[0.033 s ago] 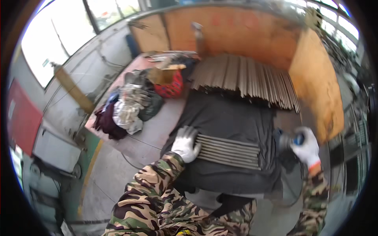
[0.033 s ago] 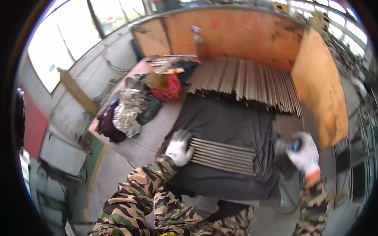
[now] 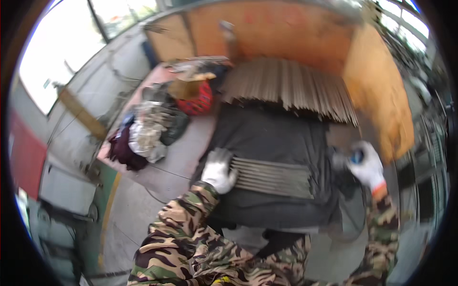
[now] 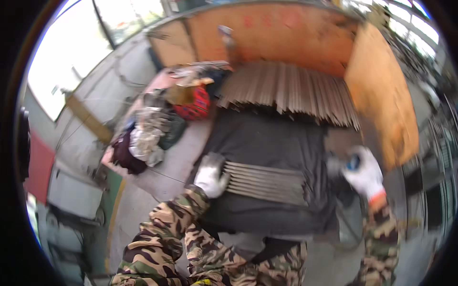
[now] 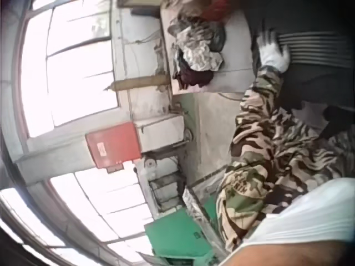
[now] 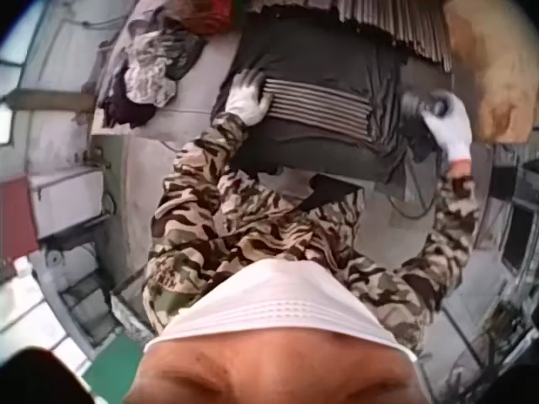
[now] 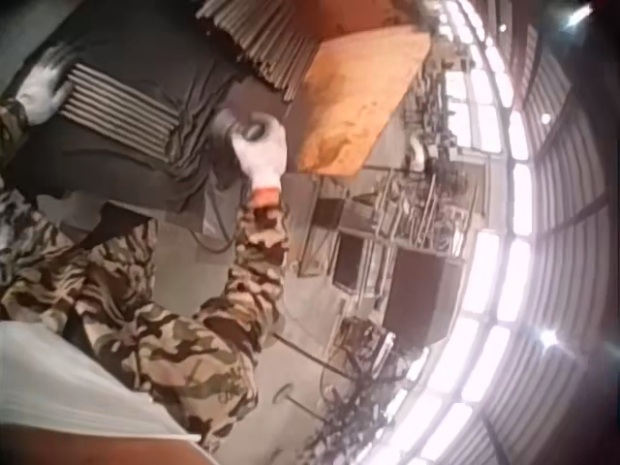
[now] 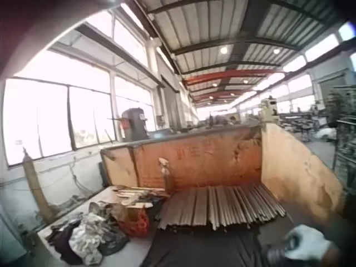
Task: The recorder is sanding or polishing several metal rods on a padded workbench using a hand-held pneumatic sander.
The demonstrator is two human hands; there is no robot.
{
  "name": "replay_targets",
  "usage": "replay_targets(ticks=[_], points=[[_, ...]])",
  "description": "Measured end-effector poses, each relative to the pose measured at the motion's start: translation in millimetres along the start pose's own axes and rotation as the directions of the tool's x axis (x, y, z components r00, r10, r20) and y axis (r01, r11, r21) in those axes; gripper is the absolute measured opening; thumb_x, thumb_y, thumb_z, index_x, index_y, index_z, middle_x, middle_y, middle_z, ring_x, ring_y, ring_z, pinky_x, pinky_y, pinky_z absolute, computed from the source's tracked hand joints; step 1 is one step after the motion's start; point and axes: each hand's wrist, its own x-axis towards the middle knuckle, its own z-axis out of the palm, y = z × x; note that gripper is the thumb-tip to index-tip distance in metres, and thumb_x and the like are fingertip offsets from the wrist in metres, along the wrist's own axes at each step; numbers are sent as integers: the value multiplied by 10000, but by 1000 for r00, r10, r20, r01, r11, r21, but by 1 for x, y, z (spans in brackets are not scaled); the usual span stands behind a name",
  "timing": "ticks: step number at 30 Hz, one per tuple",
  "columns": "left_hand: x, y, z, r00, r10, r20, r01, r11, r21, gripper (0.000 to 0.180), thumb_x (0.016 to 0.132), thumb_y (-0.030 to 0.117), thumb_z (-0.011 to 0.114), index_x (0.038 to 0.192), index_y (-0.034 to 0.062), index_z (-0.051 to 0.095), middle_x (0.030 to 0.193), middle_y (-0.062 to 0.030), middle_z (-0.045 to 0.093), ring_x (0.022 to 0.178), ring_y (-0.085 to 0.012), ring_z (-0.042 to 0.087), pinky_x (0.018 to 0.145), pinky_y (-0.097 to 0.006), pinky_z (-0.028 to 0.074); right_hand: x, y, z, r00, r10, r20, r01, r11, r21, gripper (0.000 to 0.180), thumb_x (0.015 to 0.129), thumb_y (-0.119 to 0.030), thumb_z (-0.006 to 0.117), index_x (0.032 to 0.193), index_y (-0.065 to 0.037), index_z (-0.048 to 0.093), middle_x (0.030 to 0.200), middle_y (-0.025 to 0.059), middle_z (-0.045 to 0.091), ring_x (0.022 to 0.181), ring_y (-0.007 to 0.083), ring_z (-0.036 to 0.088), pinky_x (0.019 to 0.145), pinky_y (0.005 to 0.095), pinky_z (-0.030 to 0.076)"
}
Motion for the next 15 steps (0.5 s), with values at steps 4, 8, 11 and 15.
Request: replay_targets(ticks=[4, 8, 11, 15], points=[[-15, -24, -7, 994, 22, -108, -9, 993, 115, 592, 955, 247, 730, 1454, -40, 590, 1487, -317, 601, 1444, -561, 491, 1247, -630, 375, 52, -17, 22, 994, 82, 77, -73, 992, -104, 512, 823, -387, 843, 1247, -116, 746, 1214, 196, 757, 1165, 398, 728, 1015, 465, 583], [-7, -24, 13, 987, 107, -116, -104, 994, 33, 582, 931, 210, 742, 1432, -42, 589, 1487, -312, 599, 1423, -548, 505, 1232, -639, 385, 57, -9, 16, 966, 230, 122, -205, 961, -184, 496, 839, -353, 797, 1277, -121, 775, 1283, 195, 765, 1210, 387, 731, 1048, 445, 581], [-8, -17, 15, 989, 108, -97, -106, 994, 20, 585, 916, 198, 743, 1426, -43, 589, 1479, -315, 601, 1417, -548, 509, 1226, -639, 391, 63, 4, 29, 959, 248, 138, -215, 952, -217, 507, 824, -346, 796, 1276, -119, 779, 1293, 192, 773, 1230, 384, 730, 1065, 438, 578], [-9, -15, 15, 986, 121, -115, -120, 993, 19, 557, 906, 189, 733, 1393, -45, 598, 1438, -315, 612, 1375, -541, 530, 1195, -637, 408, 88, 4, 29, 936, 292, 197, -244, 941, -236, 506, 773, -277, 761, 1239, -81, 799, 1233, 221, 795, 1194, 397, 752, 1039, 439, 593]])
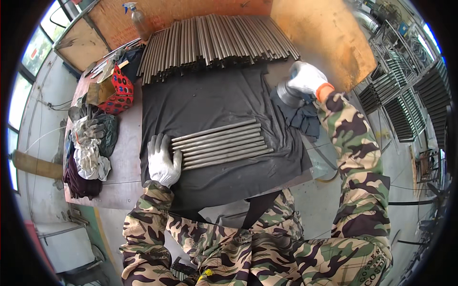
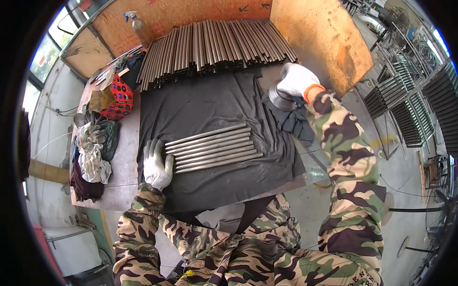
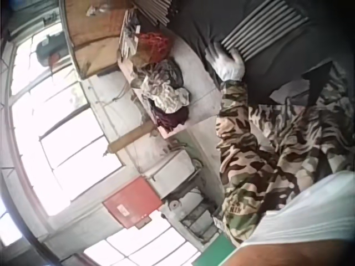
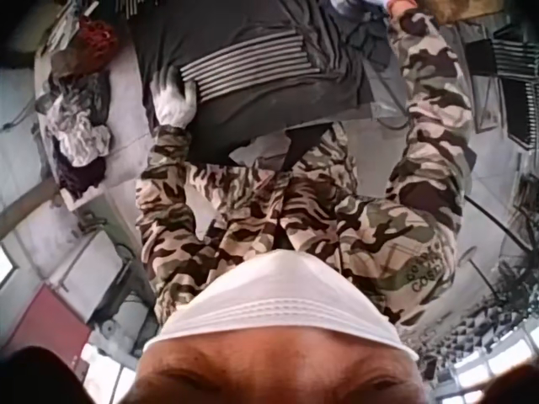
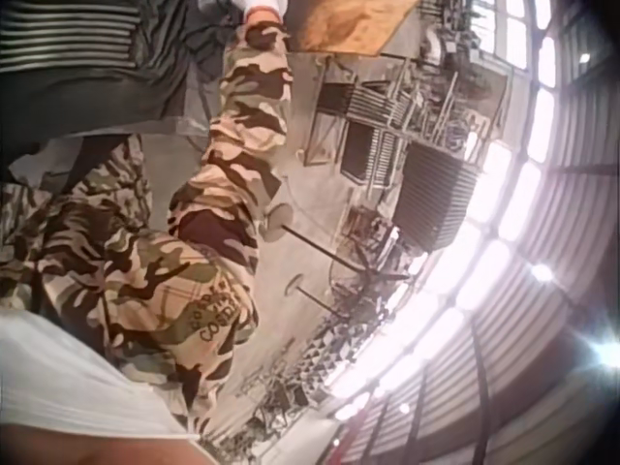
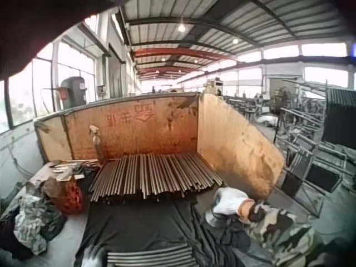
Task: The recorder is sanding or polishing several metal rods on a padded workbench using a hand-held pneumatic sander.
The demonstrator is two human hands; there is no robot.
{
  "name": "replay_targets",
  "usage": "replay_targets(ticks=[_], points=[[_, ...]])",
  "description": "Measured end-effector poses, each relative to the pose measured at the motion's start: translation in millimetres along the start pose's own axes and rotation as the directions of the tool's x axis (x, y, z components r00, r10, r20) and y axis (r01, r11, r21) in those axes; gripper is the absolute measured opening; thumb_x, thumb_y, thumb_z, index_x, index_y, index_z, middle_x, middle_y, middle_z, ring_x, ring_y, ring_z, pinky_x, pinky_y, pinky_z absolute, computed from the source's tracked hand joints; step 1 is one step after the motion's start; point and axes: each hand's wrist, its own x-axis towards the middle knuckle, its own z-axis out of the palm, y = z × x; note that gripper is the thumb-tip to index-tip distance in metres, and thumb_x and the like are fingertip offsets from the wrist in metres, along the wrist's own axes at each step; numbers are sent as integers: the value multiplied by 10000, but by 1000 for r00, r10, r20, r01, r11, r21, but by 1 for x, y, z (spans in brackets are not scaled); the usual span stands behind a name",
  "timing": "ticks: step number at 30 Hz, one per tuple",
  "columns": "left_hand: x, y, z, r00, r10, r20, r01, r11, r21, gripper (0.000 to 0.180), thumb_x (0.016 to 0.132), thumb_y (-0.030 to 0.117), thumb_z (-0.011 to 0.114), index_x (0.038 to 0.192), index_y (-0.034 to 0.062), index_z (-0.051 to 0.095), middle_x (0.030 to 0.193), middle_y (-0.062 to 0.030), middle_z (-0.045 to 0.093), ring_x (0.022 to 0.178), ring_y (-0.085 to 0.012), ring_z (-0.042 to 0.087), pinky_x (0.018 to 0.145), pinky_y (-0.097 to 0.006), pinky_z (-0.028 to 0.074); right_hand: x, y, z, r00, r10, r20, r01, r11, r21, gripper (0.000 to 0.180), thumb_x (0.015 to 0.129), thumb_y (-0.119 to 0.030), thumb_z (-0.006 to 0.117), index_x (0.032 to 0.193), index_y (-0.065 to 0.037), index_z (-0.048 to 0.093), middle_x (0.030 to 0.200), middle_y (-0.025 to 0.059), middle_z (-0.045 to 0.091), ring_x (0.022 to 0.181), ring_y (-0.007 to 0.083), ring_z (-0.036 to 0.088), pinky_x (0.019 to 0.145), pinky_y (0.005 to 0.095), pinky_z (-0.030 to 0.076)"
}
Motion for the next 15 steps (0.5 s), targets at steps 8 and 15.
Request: replay_targets(ticks=[8, 15], points=[[-3, -3, -9, 1000, 8, -22, -8, 1000, 30, 559, 902, 189, 731, 1387, -54, 597, 1428, -313, 616, 1367, -540, 533, 1193, -641, 408, 20, -22, 5, 999, -45, -3, 45, 999, 4, 479, 725, -256, 753, 1144, -34, 822, 1151, 268, 801, 1122, 436, 776, 972, 458, 616], [0, 3, -5, 999, 24, -22, -24, 1000, 17, 602, 898, 239, 764, 1395, -55, 594, 1446, -314, 608, 1373, -532, 533, 1203, -633, 401, 16, -16, 5, 997, -4, 75, 17, 986, -164, 698, 823, -491, 833, 1393, -111, 699, 1387, 205, 736, 1312, 375, 701, 1118, 473, 562]])
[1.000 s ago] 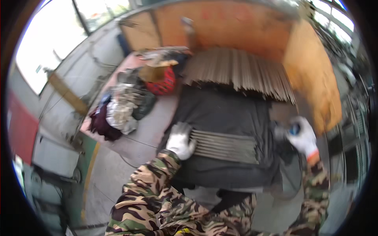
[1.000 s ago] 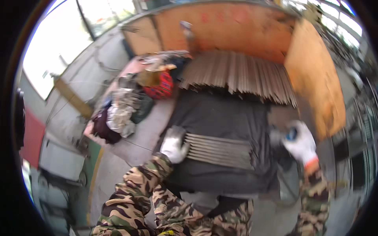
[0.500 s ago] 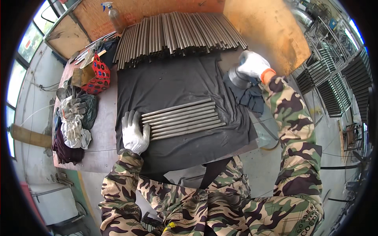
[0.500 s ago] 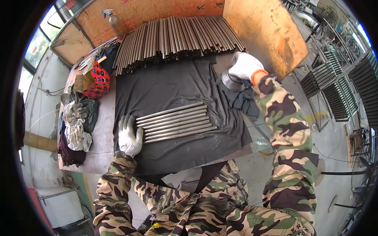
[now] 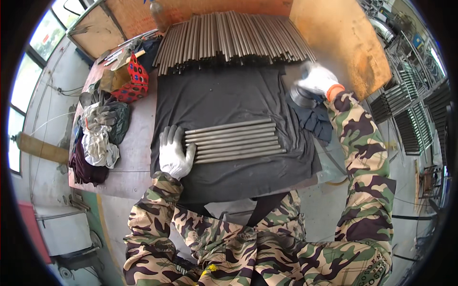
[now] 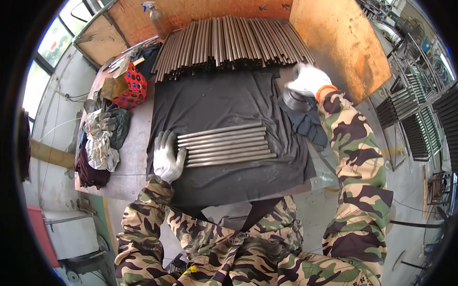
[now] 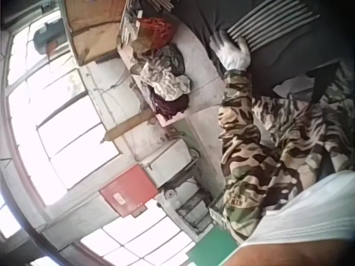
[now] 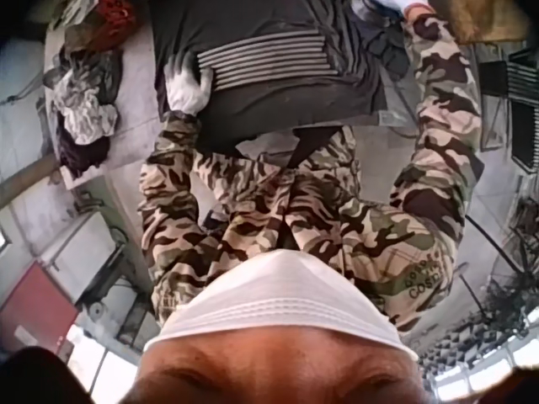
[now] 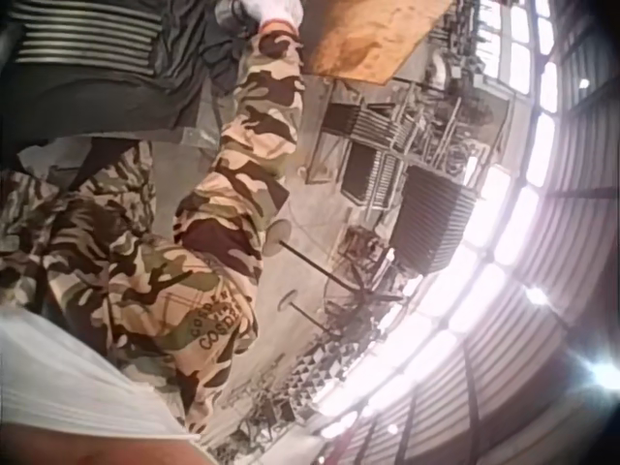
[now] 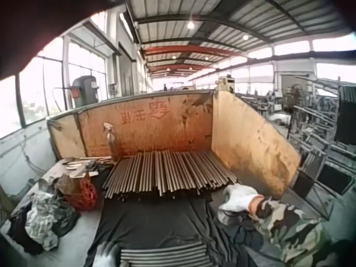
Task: The recorder is sanding or polishing several metal rods on a padded workbench using a hand-held pneumatic sander.
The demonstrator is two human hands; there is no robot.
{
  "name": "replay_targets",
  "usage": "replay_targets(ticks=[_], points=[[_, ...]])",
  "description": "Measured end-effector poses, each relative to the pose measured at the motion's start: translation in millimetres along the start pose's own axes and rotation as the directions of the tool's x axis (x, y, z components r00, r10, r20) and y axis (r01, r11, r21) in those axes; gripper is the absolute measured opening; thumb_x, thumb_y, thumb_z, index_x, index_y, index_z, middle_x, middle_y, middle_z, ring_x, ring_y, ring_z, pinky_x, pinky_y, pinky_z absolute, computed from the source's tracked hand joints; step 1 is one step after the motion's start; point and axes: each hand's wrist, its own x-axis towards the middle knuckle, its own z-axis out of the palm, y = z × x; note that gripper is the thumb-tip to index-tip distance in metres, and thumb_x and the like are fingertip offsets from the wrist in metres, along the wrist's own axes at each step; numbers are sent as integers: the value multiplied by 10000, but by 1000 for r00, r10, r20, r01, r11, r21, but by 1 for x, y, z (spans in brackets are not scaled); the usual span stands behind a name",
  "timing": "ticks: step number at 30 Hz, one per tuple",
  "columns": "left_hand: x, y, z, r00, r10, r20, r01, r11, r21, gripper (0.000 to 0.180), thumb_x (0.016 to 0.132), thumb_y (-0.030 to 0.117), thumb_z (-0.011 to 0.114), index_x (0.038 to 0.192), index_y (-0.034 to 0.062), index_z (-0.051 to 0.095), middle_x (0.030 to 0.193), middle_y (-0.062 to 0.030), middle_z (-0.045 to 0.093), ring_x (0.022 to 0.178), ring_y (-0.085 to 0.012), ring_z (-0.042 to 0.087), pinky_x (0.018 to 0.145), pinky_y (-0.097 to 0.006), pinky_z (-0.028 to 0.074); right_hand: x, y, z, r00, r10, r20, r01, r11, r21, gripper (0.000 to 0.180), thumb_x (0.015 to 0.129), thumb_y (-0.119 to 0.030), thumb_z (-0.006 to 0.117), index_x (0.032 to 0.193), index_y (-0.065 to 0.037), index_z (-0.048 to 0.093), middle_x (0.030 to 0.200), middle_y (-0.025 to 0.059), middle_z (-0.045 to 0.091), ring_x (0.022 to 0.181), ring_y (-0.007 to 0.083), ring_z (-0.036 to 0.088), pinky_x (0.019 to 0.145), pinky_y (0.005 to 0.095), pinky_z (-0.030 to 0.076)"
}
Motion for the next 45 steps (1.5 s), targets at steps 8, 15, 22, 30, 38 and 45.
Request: replay_targets(ticks=[8, 15, 22, 30, 38, 45], points=[[1, -7, -10, 1000, -1, 23, 0, 999, 47, 670, 877, 342, 810, 1378, -46, 593, 1400, -293, 615, 1351, -511, 528, 1194, -624, 389, -119, -86, 71, 736, -651, -186, 676, 724, 137, 834, 763, -477, 935, 1441, -94, 636, 1430, 186, 660, 1312, 414, 629, 1194, 522, 487], [15, 20, -33, 956, -31, 290, 32, 999, 1, 1114, 681, 626, 928, 1491, -39, 550, 1458, -259, 609, 1401, -465, 521, 1226, -578, 396, -95, -74, 110, 697, -717, -9, 689, 665, 287, 1034, 737, -400, 977, 1593, -12, 546, 1595, 264, 585, 1488, 442, 551, 1251, 486, 457], [3, 11, -56, 959, -55, 280, 43, 998, 48, 1150, 646, 600, 947, 1498, -50, 528, 1477, -277, 589, 1441, -500, 482, 1230, -609, 390, -136, -53, 138, 707, -491, -509, 632, 762, 143, 864, 913, -381, 855, 1615, -30, 494, 1604, 236, 556, 1509, 438, 503, 1282, 523, 400], [-16, -57, -6, 834, -282, 475, 370, 923, -102, 1034, 834, 513, 909, 1650, 39, 489, 1404, -168, 754, 1332, -307, 696, 1167, -406, 547, -150, -46, 198, 788, -385, -480, 557, 778, 291, 701, 767, -417, 913, 1312, -13, 738, 1342, 257, 712, 1278, 458, 650, 1109, 526, 533], [5, 7, -15, 935, 109, 339, -132, 990, 44, 1204, 843, 716, 827, 1668, -59, 415, 1684, -340, 459, 1583, -507, 376, 1332, -570, 310, -151, -49, 206, 870, -202, -449, 405, 813, 419, 841, 948, -302, 762, 1658, 4, 429, 1736, 270, 399, 1635, 447, 346, 1343, 517, 330], [-1, -32, -18, 914, 79, 399, -80, 997, -14, 1199, 856, 720, 812, 1677, -56, 409, 1700, -353, 431, 1606, -516, 340, 1347, -574, 273, -146, -93, 196, 916, -134, -378, 370, 648, 666, 793, 1043, -386, 684, 1703, -50, 399, 1766, 273, 364, 1656, 431, 323, 1354, 496, 310]])
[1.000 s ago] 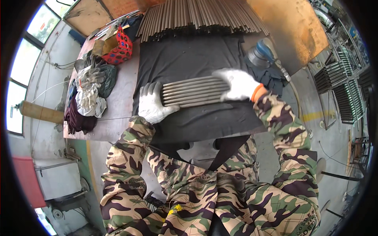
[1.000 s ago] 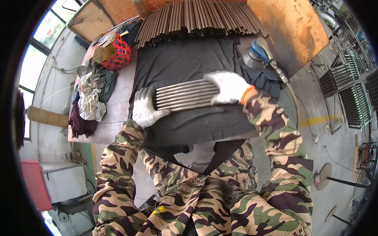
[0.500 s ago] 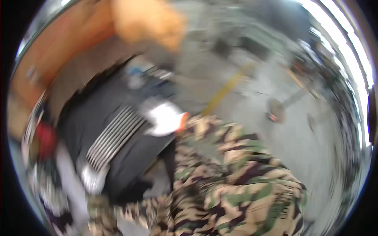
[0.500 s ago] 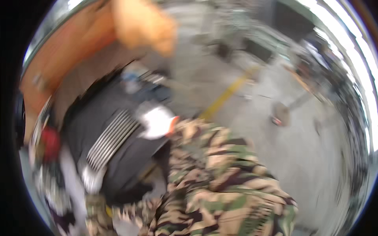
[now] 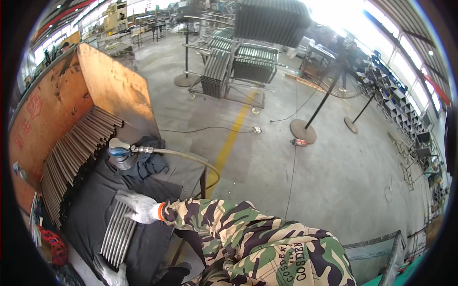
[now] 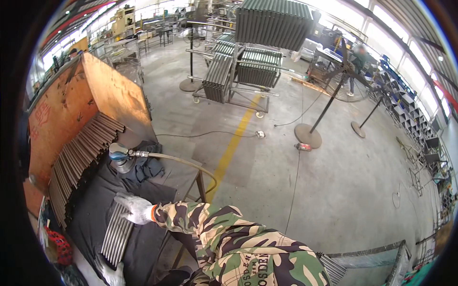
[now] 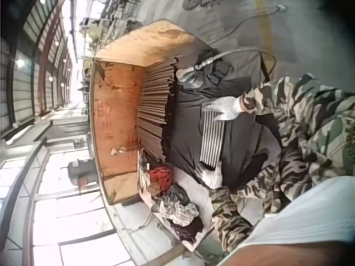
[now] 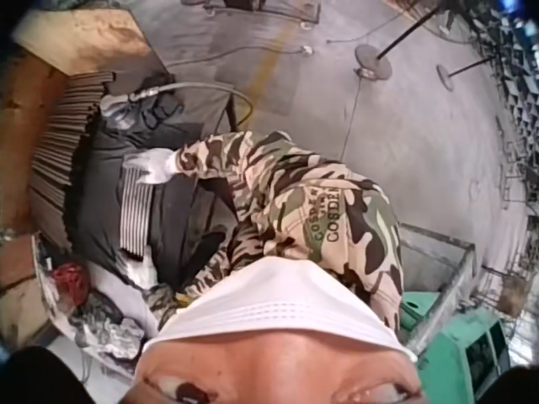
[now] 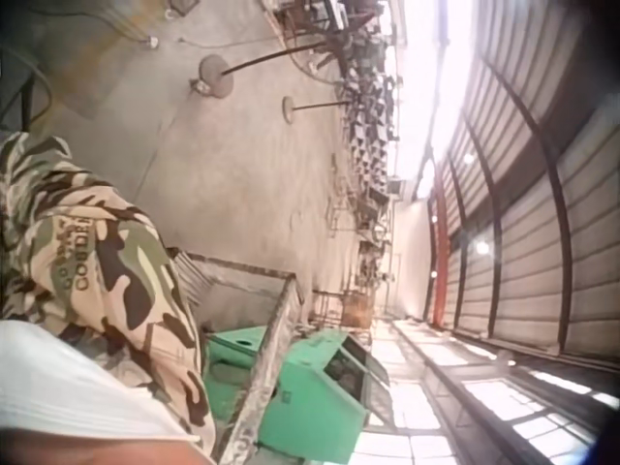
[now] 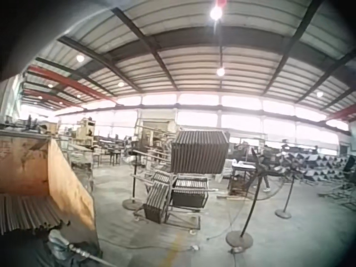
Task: The recorder is sanding or polishing several metal rods on a padded workbench using a hand-held pneumatic sander.
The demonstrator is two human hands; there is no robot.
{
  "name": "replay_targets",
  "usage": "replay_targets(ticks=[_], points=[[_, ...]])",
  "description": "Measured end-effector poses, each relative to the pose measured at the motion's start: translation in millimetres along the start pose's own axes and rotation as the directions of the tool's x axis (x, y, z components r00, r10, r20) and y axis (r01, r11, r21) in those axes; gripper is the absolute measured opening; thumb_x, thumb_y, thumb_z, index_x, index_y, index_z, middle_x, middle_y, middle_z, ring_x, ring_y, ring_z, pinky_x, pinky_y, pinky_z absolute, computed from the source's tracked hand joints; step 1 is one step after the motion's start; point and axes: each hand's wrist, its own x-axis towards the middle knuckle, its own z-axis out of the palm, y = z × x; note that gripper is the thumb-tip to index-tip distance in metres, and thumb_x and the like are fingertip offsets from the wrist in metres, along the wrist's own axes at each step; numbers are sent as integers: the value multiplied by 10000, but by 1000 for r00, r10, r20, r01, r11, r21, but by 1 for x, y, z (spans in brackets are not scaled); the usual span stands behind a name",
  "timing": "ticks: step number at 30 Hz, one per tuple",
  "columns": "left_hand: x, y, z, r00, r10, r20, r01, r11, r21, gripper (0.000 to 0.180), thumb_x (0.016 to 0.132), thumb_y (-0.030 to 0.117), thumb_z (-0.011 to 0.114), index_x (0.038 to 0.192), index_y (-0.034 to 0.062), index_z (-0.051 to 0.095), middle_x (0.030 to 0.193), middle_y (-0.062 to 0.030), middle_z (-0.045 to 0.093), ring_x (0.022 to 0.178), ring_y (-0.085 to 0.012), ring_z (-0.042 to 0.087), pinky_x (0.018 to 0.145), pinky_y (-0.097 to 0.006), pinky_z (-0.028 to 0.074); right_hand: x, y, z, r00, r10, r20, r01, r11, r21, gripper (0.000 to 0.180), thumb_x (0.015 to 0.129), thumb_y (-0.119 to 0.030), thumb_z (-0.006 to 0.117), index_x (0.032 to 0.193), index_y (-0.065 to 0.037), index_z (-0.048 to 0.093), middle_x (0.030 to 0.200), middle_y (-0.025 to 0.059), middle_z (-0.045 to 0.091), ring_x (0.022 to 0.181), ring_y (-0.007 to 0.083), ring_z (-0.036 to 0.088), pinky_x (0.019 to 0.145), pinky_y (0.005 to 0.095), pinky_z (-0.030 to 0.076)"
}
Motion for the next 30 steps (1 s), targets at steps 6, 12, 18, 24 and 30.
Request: replay_targets(ticks=[6, 12, 18, 24, 30], points=[[-5, -4, -8, 999, -38, -16, 38, 999, 13, 1169, 850, 663, 852, 1670, -55, 430, 1712, -364, 401, 1619, -519, 315, 1354, -580, 254, 2, -18, -5, 973, -54, 227, 49, 998, 28, 782, 1039, -323, 691, 1716, -72, 389, 1789, 233, 356, 1671, 404, 316, 1365, 466, 301], [3, 16, -5, 999, -50, -15, 49, 996, -68, 1142, 829, 567, 899, 1675, -41, 432, 1712, -352, 412, 1626, -499, 320, 1355, -567, 264, 23, 1, -9, 995, -17, -100, 28, 993, 117, 748, 1025, -328, 716, 1671, -46, 464, 1760, 240, 400, 1642, 383, 378, 1349, 447, 336], [-3, -20, 2, 996, -45, -81, 38, 995, -90, 1186, 728, 472, 910, 1685, -27, 417, 1700, -324, 445, 1611, -489, 345, 1343, -546, 289, 36, -17, 8, 979, -98, 178, 88, 994, 60, 703, 1033, -349, 704, 1648, -72, 508, 1745, 214, 440, 1625, 371, 413, 1338, 442, 356], [11, 47, -29, 963, 28, -269, -54, 995, -89, 1026, 690, 519, 1003, 1464, -11, 587, 1386, -232, 666, 1251, -448, 622, 1088, -586, 485, 14, 1, -6, 990, -103, -101, 110, 992, 59, 649, 987, -278, 797, 1577, -84, 607, 1646, 180, 583, 1545, 356, 537, 1290, 449, 435], [-12, 39, 0, 936, -268, -226, 259, 963, -71, 1072, 776, 623, 895, 1506, -62, 513, 1586, -396, 451, 1506, -617, 379, 1283, -676, 300, 18, 8, -1, 970, -237, -47, 235, 971, -48, 682, 916, -142, 812, 1556, -36, 603, 1642, 251, 556, 1528, 428, 531, 1267, 471, 446]])
